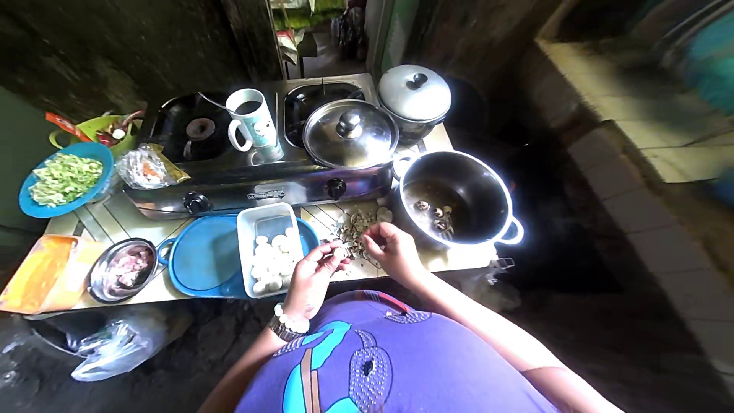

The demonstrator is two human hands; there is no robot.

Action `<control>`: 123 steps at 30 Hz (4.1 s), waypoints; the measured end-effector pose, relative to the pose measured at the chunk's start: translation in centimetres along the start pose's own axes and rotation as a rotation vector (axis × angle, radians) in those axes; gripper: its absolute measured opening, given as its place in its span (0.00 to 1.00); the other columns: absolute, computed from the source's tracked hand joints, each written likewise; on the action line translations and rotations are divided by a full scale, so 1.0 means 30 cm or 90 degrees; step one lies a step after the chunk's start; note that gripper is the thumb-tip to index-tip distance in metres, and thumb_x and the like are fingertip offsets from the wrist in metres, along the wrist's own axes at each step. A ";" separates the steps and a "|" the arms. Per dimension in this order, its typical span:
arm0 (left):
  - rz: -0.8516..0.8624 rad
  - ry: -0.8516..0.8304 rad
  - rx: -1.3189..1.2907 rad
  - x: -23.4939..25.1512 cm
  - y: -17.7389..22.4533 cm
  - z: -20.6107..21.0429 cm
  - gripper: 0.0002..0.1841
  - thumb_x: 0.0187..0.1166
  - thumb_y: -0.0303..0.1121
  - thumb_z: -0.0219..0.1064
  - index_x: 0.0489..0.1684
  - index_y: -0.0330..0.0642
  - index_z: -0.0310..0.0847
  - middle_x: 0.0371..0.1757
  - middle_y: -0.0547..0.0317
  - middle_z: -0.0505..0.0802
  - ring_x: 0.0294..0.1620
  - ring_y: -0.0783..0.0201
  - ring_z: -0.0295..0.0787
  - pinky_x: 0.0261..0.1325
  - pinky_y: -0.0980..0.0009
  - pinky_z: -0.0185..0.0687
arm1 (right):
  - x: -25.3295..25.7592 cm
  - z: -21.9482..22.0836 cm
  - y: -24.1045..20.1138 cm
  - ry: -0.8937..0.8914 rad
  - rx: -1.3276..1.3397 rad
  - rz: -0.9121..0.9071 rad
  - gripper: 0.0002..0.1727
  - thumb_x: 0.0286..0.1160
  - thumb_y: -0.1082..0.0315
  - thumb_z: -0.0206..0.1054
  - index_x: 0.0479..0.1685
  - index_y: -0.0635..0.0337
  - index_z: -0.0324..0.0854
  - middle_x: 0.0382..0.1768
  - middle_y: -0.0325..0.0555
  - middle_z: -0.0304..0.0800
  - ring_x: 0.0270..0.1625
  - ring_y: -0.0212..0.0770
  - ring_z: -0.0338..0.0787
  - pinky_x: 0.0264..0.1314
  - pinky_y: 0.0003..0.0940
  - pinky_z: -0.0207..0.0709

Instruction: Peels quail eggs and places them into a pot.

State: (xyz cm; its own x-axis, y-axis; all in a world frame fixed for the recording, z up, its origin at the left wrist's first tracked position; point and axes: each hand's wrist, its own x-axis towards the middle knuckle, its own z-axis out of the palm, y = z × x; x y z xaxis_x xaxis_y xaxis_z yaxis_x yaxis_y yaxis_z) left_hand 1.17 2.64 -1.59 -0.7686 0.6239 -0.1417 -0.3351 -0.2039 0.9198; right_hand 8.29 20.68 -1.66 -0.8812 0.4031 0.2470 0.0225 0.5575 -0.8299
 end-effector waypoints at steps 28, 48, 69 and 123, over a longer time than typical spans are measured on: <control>-0.026 0.002 -0.011 -0.030 -0.002 -0.028 0.13 0.85 0.21 0.55 0.63 0.28 0.77 0.54 0.52 0.92 0.48 0.63 0.93 0.54 0.66 0.90 | 0.013 0.045 0.005 -0.053 -0.095 0.006 0.11 0.75 0.71 0.66 0.45 0.69 0.91 0.40 0.56 0.94 0.41 0.41 0.93 0.49 0.31 0.85; -0.003 -0.003 0.044 -0.021 0.020 -0.035 0.16 0.80 0.19 0.63 0.65 0.26 0.75 0.53 0.52 0.92 0.48 0.60 0.95 0.53 0.63 0.94 | 0.005 0.038 -0.067 -0.086 -0.013 -0.056 0.10 0.71 0.69 0.66 0.35 0.69 0.88 0.31 0.49 0.88 0.31 0.29 0.84 0.37 0.20 0.76; -0.032 -0.061 0.040 -0.014 -0.005 -0.039 0.21 0.80 0.18 0.62 0.72 0.26 0.67 0.55 0.53 0.93 0.49 0.62 0.94 0.55 0.64 0.92 | -0.036 0.048 -0.063 -0.125 0.029 -0.015 0.11 0.75 0.69 0.63 0.36 0.71 0.86 0.32 0.51 0.87 0.33 0.29 0.83 0.38 0.20 0.75; -0.122 0.037 -0.075 0.008 0.048 -0.040 0.12 0.87 0.23 0.52 0.57 0.31 0.80 0.50 0.53 0.93 0.45 0.67 0.92 0.53 0.71 0.87 | 0.026 0.028 -0.030 -0.086 -0.109 -0.047 0.11 0.76 0.71 0.64 0.42 0.68 0.90 0.39 0.56 0.92 0.41 0.44 0.92 0.49 0.33 0.84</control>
State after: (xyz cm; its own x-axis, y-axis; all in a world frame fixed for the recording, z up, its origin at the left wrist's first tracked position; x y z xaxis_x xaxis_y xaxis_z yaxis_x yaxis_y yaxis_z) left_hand -0.15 1.59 -0.73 -0.7132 0.6163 -0.3340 -0.5367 -0.1737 0.8257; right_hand 7.18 19.89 -1.13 -0.9386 0.2623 0.2241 0.0258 0.7011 -0.7126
